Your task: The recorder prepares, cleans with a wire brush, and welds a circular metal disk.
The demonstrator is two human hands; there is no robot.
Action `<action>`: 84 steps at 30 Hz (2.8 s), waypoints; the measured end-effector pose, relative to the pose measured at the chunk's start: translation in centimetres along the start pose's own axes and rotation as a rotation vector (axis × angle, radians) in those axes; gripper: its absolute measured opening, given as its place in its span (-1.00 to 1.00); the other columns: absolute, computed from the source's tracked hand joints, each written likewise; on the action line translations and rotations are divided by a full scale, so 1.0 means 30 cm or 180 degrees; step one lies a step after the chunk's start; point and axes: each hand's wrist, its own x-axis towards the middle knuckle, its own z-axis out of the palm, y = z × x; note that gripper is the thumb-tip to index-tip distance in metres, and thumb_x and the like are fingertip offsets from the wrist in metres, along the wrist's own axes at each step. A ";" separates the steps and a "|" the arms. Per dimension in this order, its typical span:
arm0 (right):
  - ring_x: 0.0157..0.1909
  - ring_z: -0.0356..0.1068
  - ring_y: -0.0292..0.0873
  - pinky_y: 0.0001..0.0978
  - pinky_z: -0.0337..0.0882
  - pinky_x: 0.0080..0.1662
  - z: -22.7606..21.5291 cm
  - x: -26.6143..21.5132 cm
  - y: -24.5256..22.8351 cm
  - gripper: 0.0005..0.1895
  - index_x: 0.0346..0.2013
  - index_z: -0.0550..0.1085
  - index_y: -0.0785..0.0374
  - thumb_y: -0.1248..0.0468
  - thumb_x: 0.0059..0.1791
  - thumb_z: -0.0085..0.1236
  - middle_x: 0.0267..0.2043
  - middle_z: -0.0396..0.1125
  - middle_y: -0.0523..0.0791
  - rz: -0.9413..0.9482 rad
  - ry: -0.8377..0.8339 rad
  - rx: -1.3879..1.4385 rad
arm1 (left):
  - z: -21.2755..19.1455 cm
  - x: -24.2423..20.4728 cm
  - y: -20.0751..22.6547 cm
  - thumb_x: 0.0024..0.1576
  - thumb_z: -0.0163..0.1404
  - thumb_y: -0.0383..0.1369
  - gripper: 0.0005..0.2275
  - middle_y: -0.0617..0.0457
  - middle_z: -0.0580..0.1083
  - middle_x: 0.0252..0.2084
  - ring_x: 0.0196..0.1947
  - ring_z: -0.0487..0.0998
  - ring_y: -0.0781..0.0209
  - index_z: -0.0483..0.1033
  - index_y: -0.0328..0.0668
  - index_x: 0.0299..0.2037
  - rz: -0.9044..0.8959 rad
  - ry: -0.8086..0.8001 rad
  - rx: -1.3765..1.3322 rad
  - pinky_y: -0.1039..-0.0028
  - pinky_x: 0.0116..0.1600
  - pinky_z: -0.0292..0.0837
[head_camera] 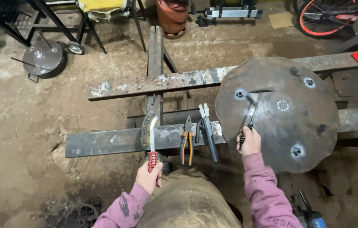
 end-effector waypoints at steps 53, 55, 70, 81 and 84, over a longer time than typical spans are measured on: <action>-0.19 0.49 0.24 0.09 0.48 -0.12 -0.259 0.054 -0.290 -0.61 -0.15 0.38 0.14 -0.11 0.06 -0.02 -0.14 0.47 0.04 -0.2077 -0.0262 -0.5464 | -0.031 -0.024 -0.035 0.20 0.06 -0.33 -0.81 0.06 0.38 -0.56 -0.73 0.39 0.28 0.38 -0.29 -0.29 0.0086 0.0218 -0.0299 0.39 -0.61 0.38; -0.18 0.49 0.25 0.11 0.47 -0.10 -0.261 0.069 -0.282 -0.61 -0.14 0.38 0.14 -0.12 0.10 -0.03 -0.15 0.48 0.04 -0.1912 -0.0065 -0.5519 | -0.032 -0.009 -0.042 0.20 0.06 -0.33 -0.81 0.06 0.38 -0.56 -0.73 0.39 0.28 0.37 -0.29 -0.30 0.0134 0.0189 -0.0348 0.40 -0.61 0.38; -0.23 0.50 0.22 0.06 0.50 -0.16 -0.272 0.099 -0.255 -0.59 -0.17 0.37 0.11 -0.15 0.01 -0.01 -0.16 0.47 0.03 -0.1820 -0.0587 -0.5598 | -0.017 -0.013 -0.032 0.20 0.05 -0.33 -0.81 0.05 0.38 -0.56 -0.73 0.39 0.28 0.36 -0.28 -0.32 0.0021 0.0303 -0.0357 0.38 -0.60 0.40; -0.23 0.47 0.25 0.12 0.45 -0.18 -0.274 0.114 -0.273 -0.63 -0.19 0.38 0.16 -0.08 0.10 0.02 -0.21 0.47 0.04 -0.2066 0.0024 -0.5326 | 0.028 -0.011 -0.019 0.20 0.04 -0.32 -0.83 0.07 0.37 -0.56 -0.72 0.38 0.30 0.40 -0.26 -0.29 0.0164 0.0173 -0.0328 0.40 -0.60 0.38; -0.24 0.47 0.22 0.08 0.47 -0.19 -0.311 0.111 -0.257 -0.64 -0.19 0.37 0.14 -0.09 0.05 0.02 -0.23 0.44 0.03 -0.2596 -0.0271 -0.5112 | 0.039 -0.014 -0.036 0.21 0.06 -0.32 -0.81 0.05 0.38 -0.57 -0.73 0.39 0.28 0.38 -0.28 -0.31 0.0163 0.0201 -0.0268 0.39 -0.59 0.39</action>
